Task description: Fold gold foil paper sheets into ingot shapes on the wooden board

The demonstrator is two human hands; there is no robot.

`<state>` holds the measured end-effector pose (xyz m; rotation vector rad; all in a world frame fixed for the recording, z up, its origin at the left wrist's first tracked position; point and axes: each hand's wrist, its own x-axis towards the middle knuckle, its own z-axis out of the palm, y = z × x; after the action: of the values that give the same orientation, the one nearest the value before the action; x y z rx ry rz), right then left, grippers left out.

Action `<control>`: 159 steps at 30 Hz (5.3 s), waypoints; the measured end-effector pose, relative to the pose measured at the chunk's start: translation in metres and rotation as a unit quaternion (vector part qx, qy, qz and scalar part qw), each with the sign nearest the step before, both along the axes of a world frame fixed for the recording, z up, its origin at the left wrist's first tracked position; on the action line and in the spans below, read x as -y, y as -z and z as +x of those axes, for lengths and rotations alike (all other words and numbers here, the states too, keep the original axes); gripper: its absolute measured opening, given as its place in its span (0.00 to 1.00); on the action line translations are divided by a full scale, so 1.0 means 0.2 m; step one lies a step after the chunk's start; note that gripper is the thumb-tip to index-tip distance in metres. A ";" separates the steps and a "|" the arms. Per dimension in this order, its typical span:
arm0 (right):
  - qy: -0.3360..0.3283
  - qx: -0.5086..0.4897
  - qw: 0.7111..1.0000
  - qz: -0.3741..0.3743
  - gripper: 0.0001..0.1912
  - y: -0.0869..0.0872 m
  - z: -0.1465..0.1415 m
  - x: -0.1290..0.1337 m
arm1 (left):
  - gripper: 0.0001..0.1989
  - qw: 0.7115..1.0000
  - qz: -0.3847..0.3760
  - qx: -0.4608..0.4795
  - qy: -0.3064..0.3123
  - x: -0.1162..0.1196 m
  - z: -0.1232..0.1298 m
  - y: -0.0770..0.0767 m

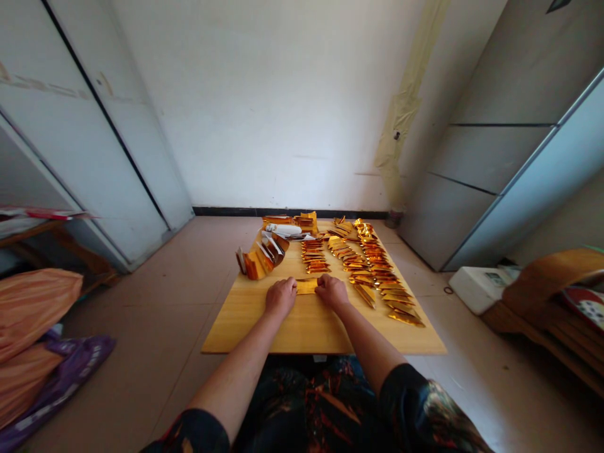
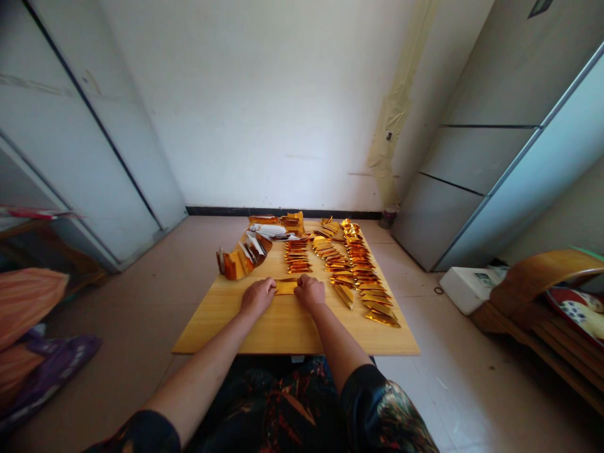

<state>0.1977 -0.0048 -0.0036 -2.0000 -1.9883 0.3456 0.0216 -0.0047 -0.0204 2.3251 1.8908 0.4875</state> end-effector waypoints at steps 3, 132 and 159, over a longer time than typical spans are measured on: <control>0.003 0.009 1.000 -0.003 0.07 0.00 0.00 0.00 | 0.07 1.000 -0.020 -0.005 -0.003 -0.02 0.00 -0.01; 0.036 -0.164 0.985 0.039 0.13 0.07 0.05 -0.02 | 0.09 0.982 0.120 0.043 0.137 0.02 -0.04 0.04; -0.048 -0.062 0.997 0.020 0.10 0.02 0.01 0.09 | 0.07 0.978 0.126 0.076 0.147 0.06 -0.05 0.03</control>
<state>0.1999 -0.0221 -0.0074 -1.8169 -2.0016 0.4380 0.0124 -0.0173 -0.0263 2.5758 1.4587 0.8839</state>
